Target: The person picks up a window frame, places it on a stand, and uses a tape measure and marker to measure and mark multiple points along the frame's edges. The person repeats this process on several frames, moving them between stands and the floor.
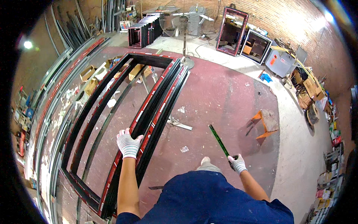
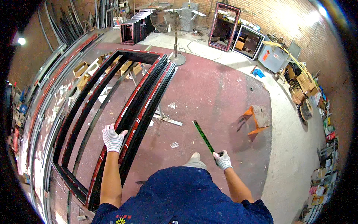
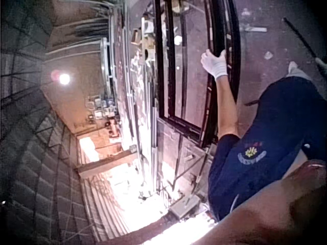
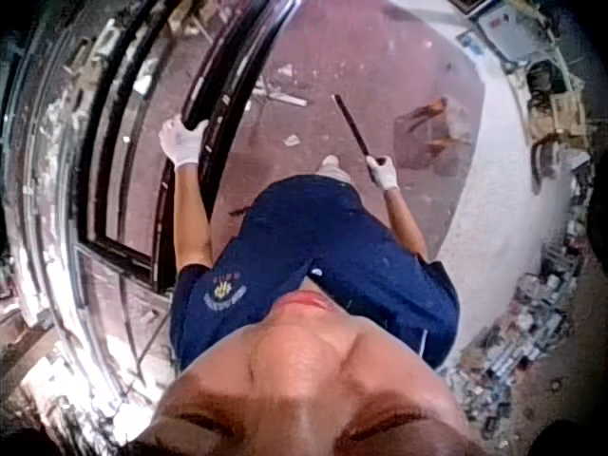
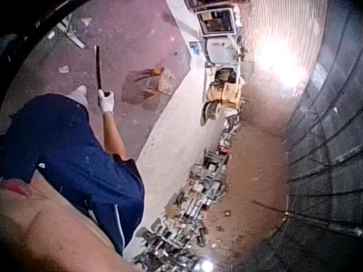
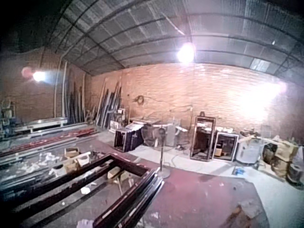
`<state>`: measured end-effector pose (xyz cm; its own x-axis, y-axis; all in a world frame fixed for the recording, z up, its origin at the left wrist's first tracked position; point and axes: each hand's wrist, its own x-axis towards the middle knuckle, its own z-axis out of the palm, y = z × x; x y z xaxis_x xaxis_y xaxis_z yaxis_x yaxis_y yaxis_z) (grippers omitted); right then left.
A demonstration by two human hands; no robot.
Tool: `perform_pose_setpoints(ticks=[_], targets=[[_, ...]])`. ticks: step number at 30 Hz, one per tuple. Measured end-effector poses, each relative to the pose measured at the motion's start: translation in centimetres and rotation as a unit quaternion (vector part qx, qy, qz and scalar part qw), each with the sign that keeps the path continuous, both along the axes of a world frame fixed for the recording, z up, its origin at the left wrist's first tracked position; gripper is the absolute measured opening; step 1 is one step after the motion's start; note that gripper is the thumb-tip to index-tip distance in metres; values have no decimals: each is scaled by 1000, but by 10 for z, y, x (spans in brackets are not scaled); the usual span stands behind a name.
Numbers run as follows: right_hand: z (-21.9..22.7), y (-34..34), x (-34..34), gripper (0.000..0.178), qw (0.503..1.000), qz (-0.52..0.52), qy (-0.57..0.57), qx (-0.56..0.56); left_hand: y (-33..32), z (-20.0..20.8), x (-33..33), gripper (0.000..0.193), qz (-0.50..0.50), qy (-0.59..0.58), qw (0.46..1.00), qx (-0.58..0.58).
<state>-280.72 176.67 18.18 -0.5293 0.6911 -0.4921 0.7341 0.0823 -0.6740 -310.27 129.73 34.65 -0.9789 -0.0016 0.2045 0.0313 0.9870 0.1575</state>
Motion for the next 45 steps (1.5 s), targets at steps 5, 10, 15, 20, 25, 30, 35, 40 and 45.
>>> perform_pose_setpoints(ticks=[5, 10, 15, 20, 25, 30, 35, 40, 45], targets=[[-54, 16, 37, 46, 995, -70, 23, -65, -9, -3, -19, 87, 75, -153, 985, -7], [-44, 25, 57, 39, 990, -115, 33, -79, 3, -6, -19, 85, 69, -119, 991, -8], [-45, 40, 62, 38, 986, -138, 34, -93, 10, 1, 0, 78, 85, -107, 991, -11], [-72, 85, 75, 34, 992, -122, -8, -20, 39, 8, 2, 81, 90, -141, 986, -4], [-82, 108, 50, 44, 995, -79, -62, -7, 37, 6, 5, 73, 86, -91, 992, -19], [-74, 123, 29, 48, 994, -48, -94, -11, 47, 10, 4, 71, 105, -119, 987, -21], [-24, 124, 5, 46, 990, -32, -130, -39, 43, 7, 2, 77, 122, -137, 983, -30], [-74, 149, 8, 45, 992, -20, -119, -34, 43, 4, -7, 77, 102, -118, 987, -44], [-90, 178, -9, 46, 986, 21, -159, -36, 55, 4, -13, 79, 121, -128, 984, -34]])
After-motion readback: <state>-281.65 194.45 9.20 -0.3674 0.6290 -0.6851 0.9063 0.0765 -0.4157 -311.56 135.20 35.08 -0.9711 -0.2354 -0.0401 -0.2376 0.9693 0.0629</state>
